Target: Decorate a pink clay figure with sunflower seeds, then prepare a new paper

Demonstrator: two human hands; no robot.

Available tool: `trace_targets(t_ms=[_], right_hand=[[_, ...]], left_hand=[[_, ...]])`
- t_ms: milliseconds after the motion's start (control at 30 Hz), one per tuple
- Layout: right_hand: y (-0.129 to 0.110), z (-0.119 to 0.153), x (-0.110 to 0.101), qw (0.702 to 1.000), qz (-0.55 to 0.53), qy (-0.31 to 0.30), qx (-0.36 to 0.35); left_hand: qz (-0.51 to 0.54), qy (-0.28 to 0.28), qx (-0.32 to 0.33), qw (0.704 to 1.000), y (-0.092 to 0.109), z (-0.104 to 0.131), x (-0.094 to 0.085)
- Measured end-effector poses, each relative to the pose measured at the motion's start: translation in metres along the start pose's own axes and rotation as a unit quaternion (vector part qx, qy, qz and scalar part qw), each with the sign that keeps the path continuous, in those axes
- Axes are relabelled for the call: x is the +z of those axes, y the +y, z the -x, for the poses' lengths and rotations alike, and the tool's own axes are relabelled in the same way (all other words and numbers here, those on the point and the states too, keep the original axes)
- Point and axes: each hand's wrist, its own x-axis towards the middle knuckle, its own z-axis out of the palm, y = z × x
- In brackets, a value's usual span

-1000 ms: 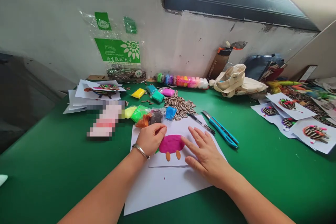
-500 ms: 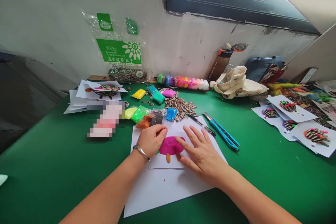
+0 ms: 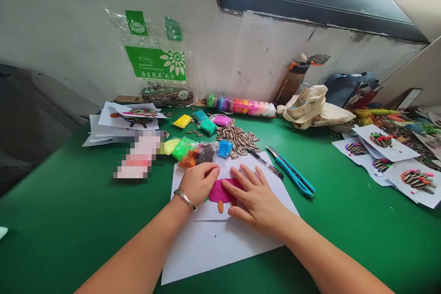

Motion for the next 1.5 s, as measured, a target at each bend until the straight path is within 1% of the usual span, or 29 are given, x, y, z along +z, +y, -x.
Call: trace_targets(t_ms=[67, 133, 167, 233, 300, 400, 633, 800, 967, 1067, 1133, 1167, 1233, 1300, 1333, 1400, 1500], right_hand=[[0.005, 0.004, 0.002, 1.0, -0.007, 0.021, 0.009], [0.009, 0.012, 0.002, 0.997, -0.007, 0.069, 0.021], [0.009, 0.017, 0.002, 0.996, -0.008, 0.09, 0.021], [0.005, 0.026, 0.001, 0.994, -0.014, 0.106, 0.007], [-0.001, 0.032, 0.001, 0.995, -0.018, 0.099, -0.006], [-0.006, 0.039, 0.002, 0.996, -0.017, 0.091, -0.006], [-0.007, 0.044, 0.005, 0.998, -0.019, 0.054, -0.016], [-0.01, 0.044, 0.003, 0.997, -0.016, 0.074, -0.027], [-0.007, 0.043, 0.004, 0.996, -0.02, 0.077, -0.04], [-0.005, 0.042, 0.005, 0.995, -0.02, 0.085, -0.043], [-0.004, 0.042, 0.005, 0.995, -0.02, 0.086, -0.049], [-0.004, 0.042, 0.005, 0.995, -0.021, 0.086, -0.052], [-0.003, 0.042, 0.004, 0.995, -0.022, 0.083, -0.053], [-0.004, 0.042, 0.003, 0.995, -0.027, 0.082, -0.052], [-0.005, 0.042, 0.002, 0.995, -0.032, 0.082, -0.052], [-0.006, 0.042, 0.001, 0.994, -0.046, 0.081, -0.049], [-0.008, 0.043, -0.002, 0.995, -0.06, 0.073, -0.04]], left_hand=[[0.0, 0.0, -0.001, 1.0, -0.001, 0.0, 0.0], [-0.001, 0.001, -0.002, 1.0, -0.001, 0.0, 0.001], [-0.001, 0.001, -0.002, 1.0, -0.001, 0.001, 0.001], [-0.002, 0.0, -0.002, 1.0, -0.001, 0.001, 0.001], [-0.003, -0.001, -0.001, 1.0, 0.0, 0.001, 0.001], [-0.006, 0.0, 0.001, 1.0, 0.0, 0.001, 0.001], [-0.012, 0.001, 0.01, 1.0, -0.002, 0.001, 0.002], [-0.029, 0.006, 0.029, 0.999, -0.001, 0.001, 0.002], [-0.042, 0.013, 0.045, 0.998, 0.002, 0.005, -0.001], [-0.066, 0.031, 0.072, 0.995, 0.007, 0.01, -0.005], [-0.101, 0.038, 0.111, 0.988, 0.011, 0.015, -0.01], [-0.123, 0.034, 0.132, 0.983, 0.013, 0.018, -0.012], [-0.171, 0.003, 0.178, 0.969, 0.013, 0.025, -0.017], [-0.218, -0.047, 0.224, 0.949, 0.01, 0.036, -0.02], [-0.243, -0.068, 0.242, 0.937, 0.007, 0.043, -0.02], [-0.293, -0.078, 0.257, 0.917, 0.0, 0.056, -0.015], [-0.35, -0.101, 0.281, 0.888, -0.011, 0.073, -0.003]])
